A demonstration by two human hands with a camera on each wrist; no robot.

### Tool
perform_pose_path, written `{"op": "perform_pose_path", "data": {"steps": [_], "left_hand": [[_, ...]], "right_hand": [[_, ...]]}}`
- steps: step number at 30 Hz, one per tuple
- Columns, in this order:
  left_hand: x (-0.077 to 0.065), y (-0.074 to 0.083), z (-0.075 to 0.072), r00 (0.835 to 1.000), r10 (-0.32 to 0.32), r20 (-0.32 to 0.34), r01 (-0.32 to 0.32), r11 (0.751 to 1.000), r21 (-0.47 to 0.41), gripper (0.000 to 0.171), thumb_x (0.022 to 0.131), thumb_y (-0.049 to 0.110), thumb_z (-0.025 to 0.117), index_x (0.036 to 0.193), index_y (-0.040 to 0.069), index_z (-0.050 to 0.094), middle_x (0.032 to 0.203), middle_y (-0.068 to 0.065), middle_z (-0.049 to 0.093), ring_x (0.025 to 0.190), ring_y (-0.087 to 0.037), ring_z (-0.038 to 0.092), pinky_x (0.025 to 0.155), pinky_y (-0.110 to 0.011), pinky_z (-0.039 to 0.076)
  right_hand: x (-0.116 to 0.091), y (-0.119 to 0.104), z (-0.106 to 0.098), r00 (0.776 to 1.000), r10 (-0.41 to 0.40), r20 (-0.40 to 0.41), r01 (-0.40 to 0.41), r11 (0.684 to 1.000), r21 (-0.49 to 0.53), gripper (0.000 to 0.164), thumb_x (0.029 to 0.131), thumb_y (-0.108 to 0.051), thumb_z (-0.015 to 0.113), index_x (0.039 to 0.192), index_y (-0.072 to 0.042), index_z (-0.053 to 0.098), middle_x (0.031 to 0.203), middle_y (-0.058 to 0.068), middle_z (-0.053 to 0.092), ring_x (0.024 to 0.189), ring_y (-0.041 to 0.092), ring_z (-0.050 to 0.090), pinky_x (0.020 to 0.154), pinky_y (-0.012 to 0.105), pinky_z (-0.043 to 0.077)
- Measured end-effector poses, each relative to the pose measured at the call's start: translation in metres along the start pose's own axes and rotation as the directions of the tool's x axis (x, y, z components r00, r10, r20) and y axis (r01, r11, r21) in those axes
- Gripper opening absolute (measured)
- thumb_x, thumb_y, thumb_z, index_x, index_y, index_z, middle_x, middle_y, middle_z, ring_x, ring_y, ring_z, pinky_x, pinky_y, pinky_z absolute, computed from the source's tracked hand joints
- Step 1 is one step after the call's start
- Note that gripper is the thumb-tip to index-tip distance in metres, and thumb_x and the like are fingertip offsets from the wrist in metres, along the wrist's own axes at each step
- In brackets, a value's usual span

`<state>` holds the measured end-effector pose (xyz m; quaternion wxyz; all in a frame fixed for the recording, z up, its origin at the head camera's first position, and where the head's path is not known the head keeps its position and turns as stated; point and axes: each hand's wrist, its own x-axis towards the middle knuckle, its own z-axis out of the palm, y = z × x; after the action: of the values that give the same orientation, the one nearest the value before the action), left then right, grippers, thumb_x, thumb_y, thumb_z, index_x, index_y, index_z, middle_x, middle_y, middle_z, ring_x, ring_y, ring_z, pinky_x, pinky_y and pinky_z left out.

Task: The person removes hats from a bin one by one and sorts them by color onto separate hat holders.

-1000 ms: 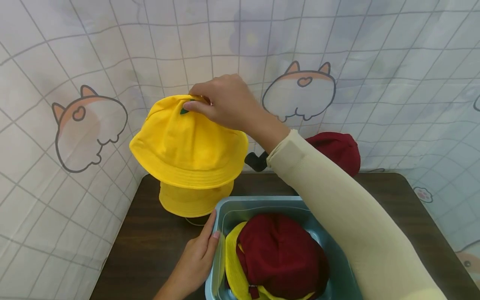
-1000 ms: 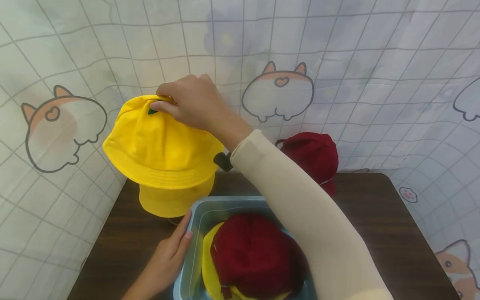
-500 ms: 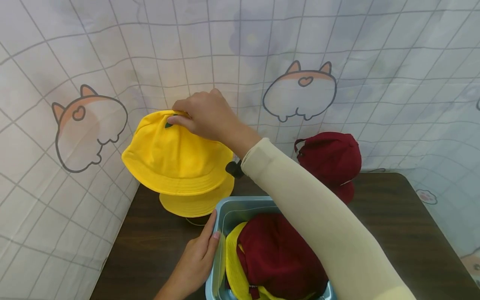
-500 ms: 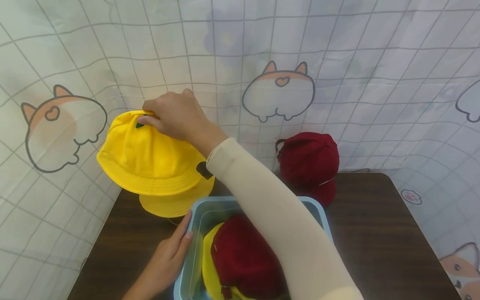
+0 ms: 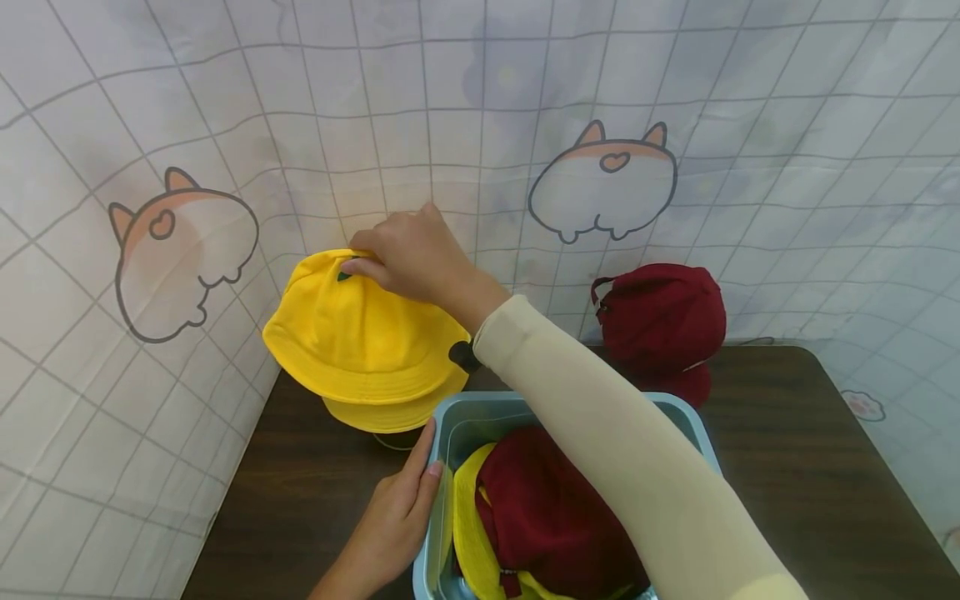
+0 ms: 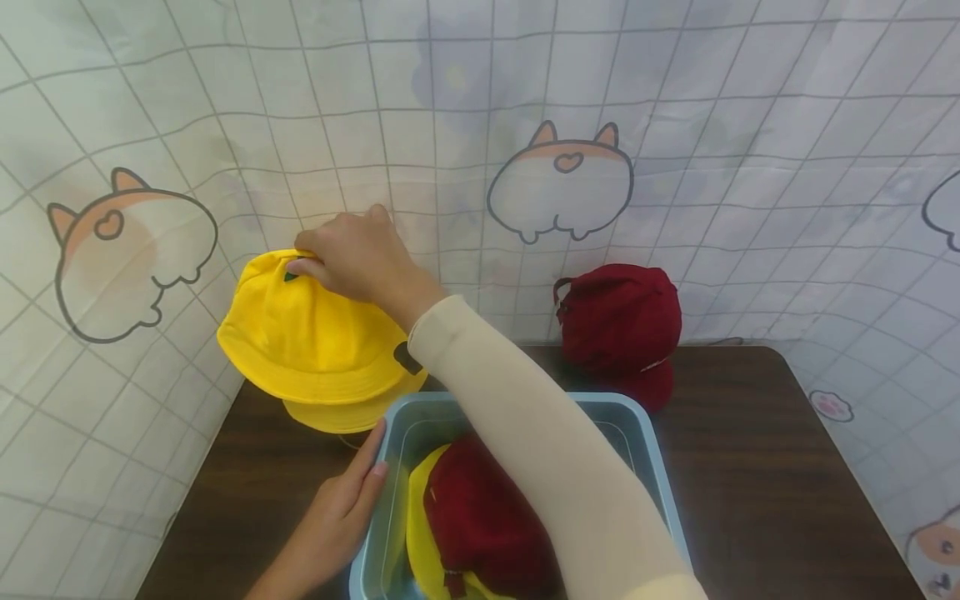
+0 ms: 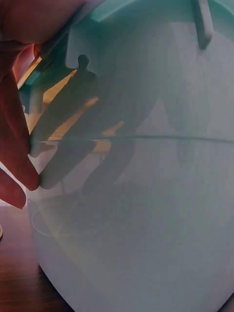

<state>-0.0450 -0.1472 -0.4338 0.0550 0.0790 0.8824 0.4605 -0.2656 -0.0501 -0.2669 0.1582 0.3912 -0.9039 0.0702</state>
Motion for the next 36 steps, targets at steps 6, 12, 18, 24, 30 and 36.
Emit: {"op": "perform_pose_path", "data": {"steps": [6,12,18,24,30,36], "left_hand": [[0.000,0.000,0.000,1.000,0.002,-0.006,-0.002,1.000,0.007,0.056,0.112,0.029,0.042,0.164,0.029,0.022,0.141,-0.011,0.063,0.099,-0.012,0.069,0.087,-0.032,0.057],[0.000,0.000,0.000,1.000,0.003,0.013,-0.003,1.000,0.004,0.056,0.112,0.033,0.039,0.164,0.030,0.019,0.140,-0.013,0.063,0.094,-0.011,0.069,0.085,-0.031,0.058],[0.000,0.000,0.001,1.000,0.015,0.000,-0.015,1.000,0.024,0.056,0.112,0.031,0.039,0.164,0.029,0.019,0.137,-0.013,0.065,0.094,-0.009,0.069,0.086,-0.032,0.057],[0.000,-0.001,0.000,1.000,0.004,0.013,-0.004,1.000,0.006,0.055,0.112,0.034,0.038,0.164,0.029,0.020,0.139,-0.013,0.063,0.092,-0.009,0.069,0.086,-0.031,0.057],[-0.001,0.000,0.000,1.000,0.020,-0.006,-0.020,1.000,0.013,0.055,0.112,0.030,0.041,0.164,0.028,0.021,0.138,-0.012,0.064,0.095,-0.010,0.069,0.089,-0.034,0.057],[0.001,0.002,-0.003,1.000,0.016,0.006,-0.016,0.998,0.053,0.055,0.112,0.032,0.041,0.164,0.026,0.023,0.128,-0.009,0.069,0.100,-0.010,0.068,0.094,-0.039,0.056]], "right_hand": [[-0.005,0.002,0.011,1.000,-0.008,0.005,0.008,1.000,0.012,0.037,0.102,-0.060,0.049,0.106,-0.032,0.074,0.088,-0.014,0.072,0.076,0.011,0.057,0.076,0.033,0.035],[-0.010,0.003,0.020,1.000,-0.012,0.014,0.011,1.000,0.028,0.037,0.102,-0.060,0.049,0.101,-0.030,0.072,0.083,-0.013,0.069,0.074,0.012,0.056,0.073,0.033,0.034],[-0.015,0.004,0.028,0.999,-0.003,0.041,0.000,0.998,0.062,0.036,0.102,-0.059,0.051,0.108,-0.033,0.074,0.091,-0.015,0.072,0.080,0.011,0.057,0.076,0.032,0.036],[-0.018,0.004,0.036,0.998,-0.004,0.063,0.000,0.997,0.071,0.037,0.101,-0.060,0.051,0.111,-0.034,0.075,0.095,-0.016,0.074,0.082,0.010,0.057,0.078,0.032,0.039],[-0.020,0.003,0.041,0.994,0.007,0.107,-0.013,0.999,0.051,0.039,0.102,-0.061,0.049,0.114,-0.034,0.074,0.098,-0.014,0.073,0.085,0.011,0.058,0.077,0.034,0.041],[-0.022,0.003,0.041,0.990,0.033,0.140,-0.044,0.996,0.073,0.046,0.099,-0.067,0.048,0.127,-0.037,0.070,0.112,-0.016,0.073,0.094,0.010,0.060,0.081,0.035,0.042]]}}
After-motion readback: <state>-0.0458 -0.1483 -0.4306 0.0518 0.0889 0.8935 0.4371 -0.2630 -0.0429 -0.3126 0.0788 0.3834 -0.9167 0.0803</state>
